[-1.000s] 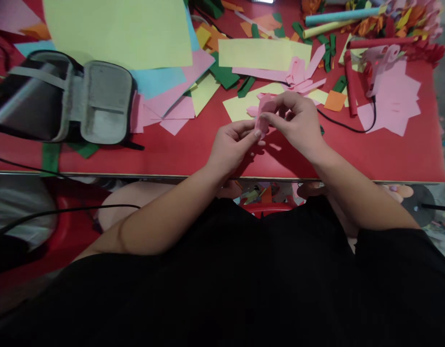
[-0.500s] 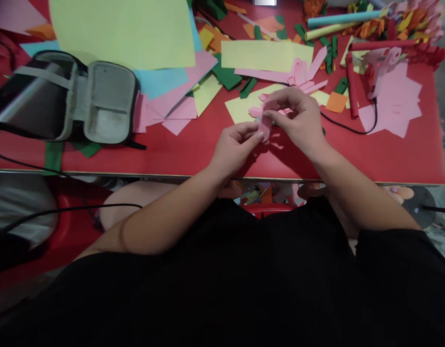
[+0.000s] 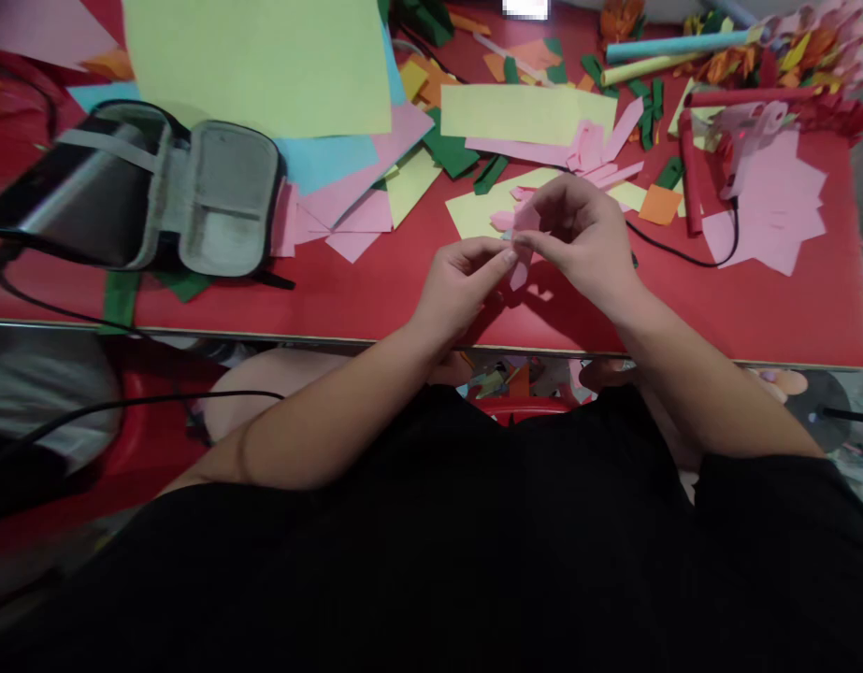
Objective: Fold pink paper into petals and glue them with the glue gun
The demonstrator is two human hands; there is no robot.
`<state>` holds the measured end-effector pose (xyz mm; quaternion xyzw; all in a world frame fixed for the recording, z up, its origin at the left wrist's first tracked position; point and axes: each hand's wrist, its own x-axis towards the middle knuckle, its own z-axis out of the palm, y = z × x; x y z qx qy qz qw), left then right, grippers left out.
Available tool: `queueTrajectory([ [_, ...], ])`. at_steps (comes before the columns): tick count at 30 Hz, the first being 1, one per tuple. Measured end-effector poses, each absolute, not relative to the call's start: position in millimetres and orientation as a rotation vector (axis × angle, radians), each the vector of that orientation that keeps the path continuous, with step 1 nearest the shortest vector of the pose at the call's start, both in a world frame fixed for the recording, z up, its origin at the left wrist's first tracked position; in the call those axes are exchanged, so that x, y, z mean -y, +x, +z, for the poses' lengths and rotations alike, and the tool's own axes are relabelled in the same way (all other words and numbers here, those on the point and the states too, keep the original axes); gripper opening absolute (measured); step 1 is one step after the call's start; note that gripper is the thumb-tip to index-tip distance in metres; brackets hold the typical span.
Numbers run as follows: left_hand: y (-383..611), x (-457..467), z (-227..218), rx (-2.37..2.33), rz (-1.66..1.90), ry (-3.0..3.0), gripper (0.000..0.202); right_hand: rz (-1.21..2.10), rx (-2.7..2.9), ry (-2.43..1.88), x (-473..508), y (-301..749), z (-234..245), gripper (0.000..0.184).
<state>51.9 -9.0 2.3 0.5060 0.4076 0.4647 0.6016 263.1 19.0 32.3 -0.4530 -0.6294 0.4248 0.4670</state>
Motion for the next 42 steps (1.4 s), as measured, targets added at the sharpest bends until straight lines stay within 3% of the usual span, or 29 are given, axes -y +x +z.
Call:
queueTrajectory([
  [7, 54, 5, -2, -0.959, 1.199, 1.156, 0.032, 0.94, 1.522, -1.172, -20, 266, 22, 0.074],
  [14, 51, 4, -7, -0.92, 1.249, 1.182, 0.026, 1.189, 1.471, -1.215, -4, 259, 32, 0.055],
  [25, 50, 2, -7, -0.891, 1.256, 1.132, 0.024, 1.117, 1.485, -1.265, 1, 257, 38, 0.042],
  [33, 50, 3, -7, -0.935, 1.218, 1.123, 0.028, 1.174, 1.445, -1.275, 2, 257, 37, 0.044],
  [40, 39, 7, 5, -0.985, 1.072, 1.167, 0.025, 1.205, 1.452, -1.265, 5, 256, 34, 0.062],
  [42, 38, 6, 4, -0.985, 1.057, 1.163, 0.027, 1.113, 1.546, -1.293, -2, 263, 32, 0.057],
])
